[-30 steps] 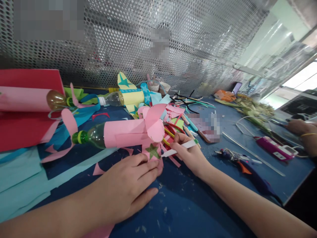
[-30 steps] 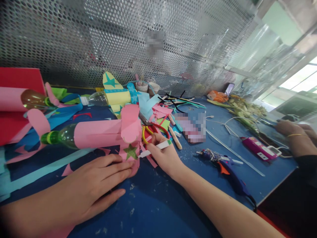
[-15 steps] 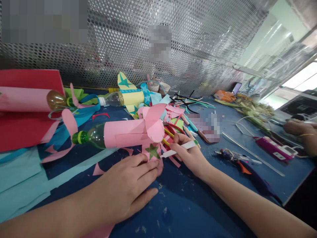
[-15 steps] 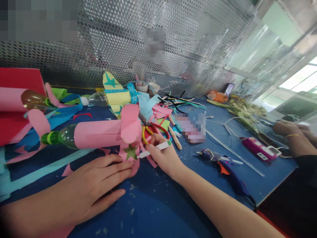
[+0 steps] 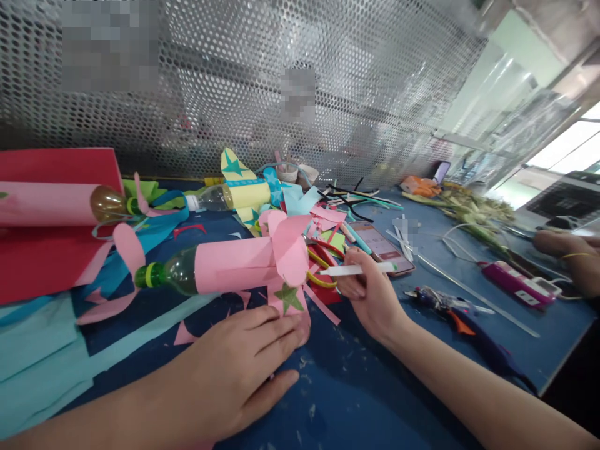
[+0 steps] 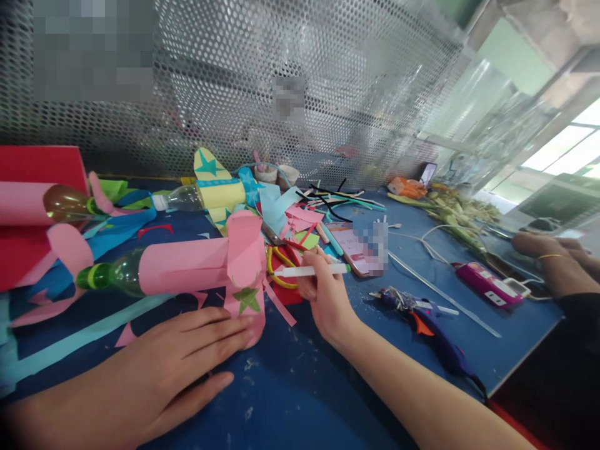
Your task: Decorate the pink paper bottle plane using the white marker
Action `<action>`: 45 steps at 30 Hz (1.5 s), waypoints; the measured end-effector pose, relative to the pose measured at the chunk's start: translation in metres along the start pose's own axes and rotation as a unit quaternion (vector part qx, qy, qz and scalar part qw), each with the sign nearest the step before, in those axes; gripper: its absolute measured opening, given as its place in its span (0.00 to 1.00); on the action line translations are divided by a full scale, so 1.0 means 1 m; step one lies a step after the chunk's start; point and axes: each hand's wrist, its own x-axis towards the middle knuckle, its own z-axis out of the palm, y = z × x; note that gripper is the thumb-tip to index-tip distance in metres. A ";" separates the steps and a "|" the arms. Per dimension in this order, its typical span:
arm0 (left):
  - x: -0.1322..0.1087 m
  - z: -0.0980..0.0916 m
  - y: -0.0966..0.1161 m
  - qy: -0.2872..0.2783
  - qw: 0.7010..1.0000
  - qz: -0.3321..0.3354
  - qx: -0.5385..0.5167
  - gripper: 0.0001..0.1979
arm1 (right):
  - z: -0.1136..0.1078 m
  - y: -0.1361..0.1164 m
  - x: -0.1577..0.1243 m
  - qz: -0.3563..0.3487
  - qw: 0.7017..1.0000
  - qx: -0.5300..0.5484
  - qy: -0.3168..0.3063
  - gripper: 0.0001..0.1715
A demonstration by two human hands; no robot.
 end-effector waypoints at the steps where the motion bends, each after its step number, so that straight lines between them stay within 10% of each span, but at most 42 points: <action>1: 0.000 -0.002 0.001 0.000 1.000 -0.001 -0.008 0.18 | 0.000 -0.002 -0.001 0.000 1.000 0.014 0.004 0.19; 7: 0.003 -0.020 0.007 0.043 0.998 0.002 -0.034 0.14 | -0.002 -0.007 -0.002 0.002 0.999 0.051 0.019 0.12; 11: 0.009 -0.039 -0.004 0.155 0.980 -0.118 -0.036 0.09 | -0.001 -0.005 -0.001 0.005 0.998 0.038 0.046 0.13; 19: 0.013 -0.063 -0.050 0.101 0.945 -0.312 -0.013 0.15 | 0.002 -0.003 -0.002 -0.025 0.995 0.000 0.093 0.20; 30: 0.013 -0.058 -0.024 0.158 0.918 -0.332 -0.149 0.25 | -0.001 0.000 -0.005 -0.020 0.997 -0.051 0.046 0.21; 38: 0.013 -0.054 -0.024 -0.059 0.965 -0.236 -0.097 0.32 | -0.001 0.000 -0.005 -0.012 0.998 -0.051 0.046 0.21; 45: 0.017 -0.074 -0.012 -0.186 0.923 -0.276 -0.194 0.29 | -0.001 -0.004 -0.008 -0.027 0.998 -0.053 0.032 0.18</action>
